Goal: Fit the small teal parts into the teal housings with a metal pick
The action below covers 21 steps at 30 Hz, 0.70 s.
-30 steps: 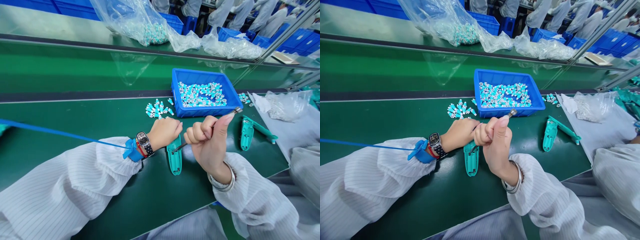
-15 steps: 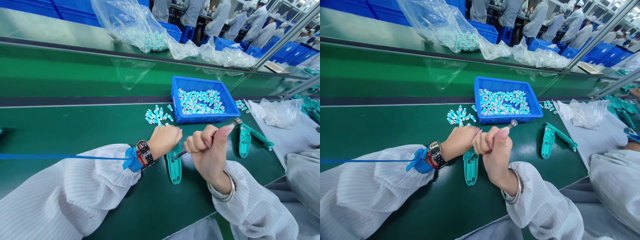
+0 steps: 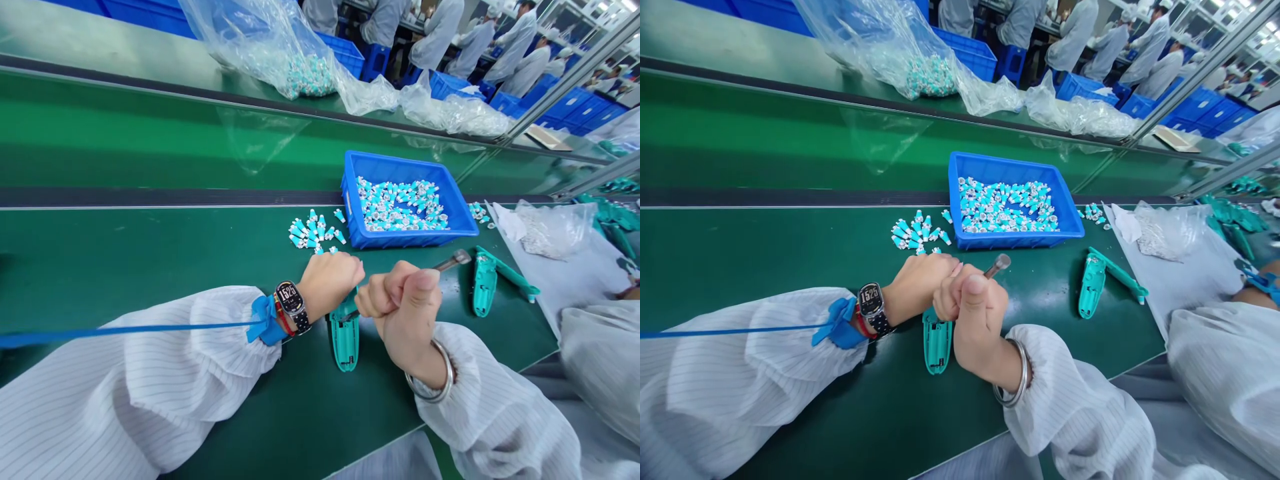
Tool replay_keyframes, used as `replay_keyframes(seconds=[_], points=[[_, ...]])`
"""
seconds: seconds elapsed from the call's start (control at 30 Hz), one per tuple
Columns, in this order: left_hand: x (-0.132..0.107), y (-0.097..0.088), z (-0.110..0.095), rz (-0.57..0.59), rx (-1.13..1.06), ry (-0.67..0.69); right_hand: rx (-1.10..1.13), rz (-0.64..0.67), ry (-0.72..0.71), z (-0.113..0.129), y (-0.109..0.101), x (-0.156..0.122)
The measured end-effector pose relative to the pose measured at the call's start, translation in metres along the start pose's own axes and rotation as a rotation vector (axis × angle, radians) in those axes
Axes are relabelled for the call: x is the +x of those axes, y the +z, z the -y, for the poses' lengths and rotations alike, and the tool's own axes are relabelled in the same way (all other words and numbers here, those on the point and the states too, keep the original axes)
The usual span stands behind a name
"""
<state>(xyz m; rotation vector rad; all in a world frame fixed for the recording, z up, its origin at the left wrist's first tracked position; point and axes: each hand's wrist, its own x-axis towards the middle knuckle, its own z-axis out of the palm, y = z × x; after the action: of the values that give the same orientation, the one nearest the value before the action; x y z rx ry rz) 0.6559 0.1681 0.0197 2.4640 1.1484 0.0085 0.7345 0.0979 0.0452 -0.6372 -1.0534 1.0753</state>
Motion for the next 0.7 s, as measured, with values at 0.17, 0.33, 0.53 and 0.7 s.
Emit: replay_keyframes(seconds=[0.17,0.33,0.53,0.7], points=[[0.001,0.004,0.001,-0.040,0.003,0.005,0.025,-0.030,0.041,0.008,-0.003,0.000],[0.002,0.007,0.002,-0.107,0.033,0.006,0.042,-0.096,0.015,0.024,-0.011,0.004],[0.002,0.005,0.002,-0.081,0.063,0.008,0.005,-0.083,0.055,0.020,-0.014,0.002],[0.003,0.008,0.003,-0.110,0.073,0.029,0.015,-0.075,0.057,0.017,-0.014,0.003]])
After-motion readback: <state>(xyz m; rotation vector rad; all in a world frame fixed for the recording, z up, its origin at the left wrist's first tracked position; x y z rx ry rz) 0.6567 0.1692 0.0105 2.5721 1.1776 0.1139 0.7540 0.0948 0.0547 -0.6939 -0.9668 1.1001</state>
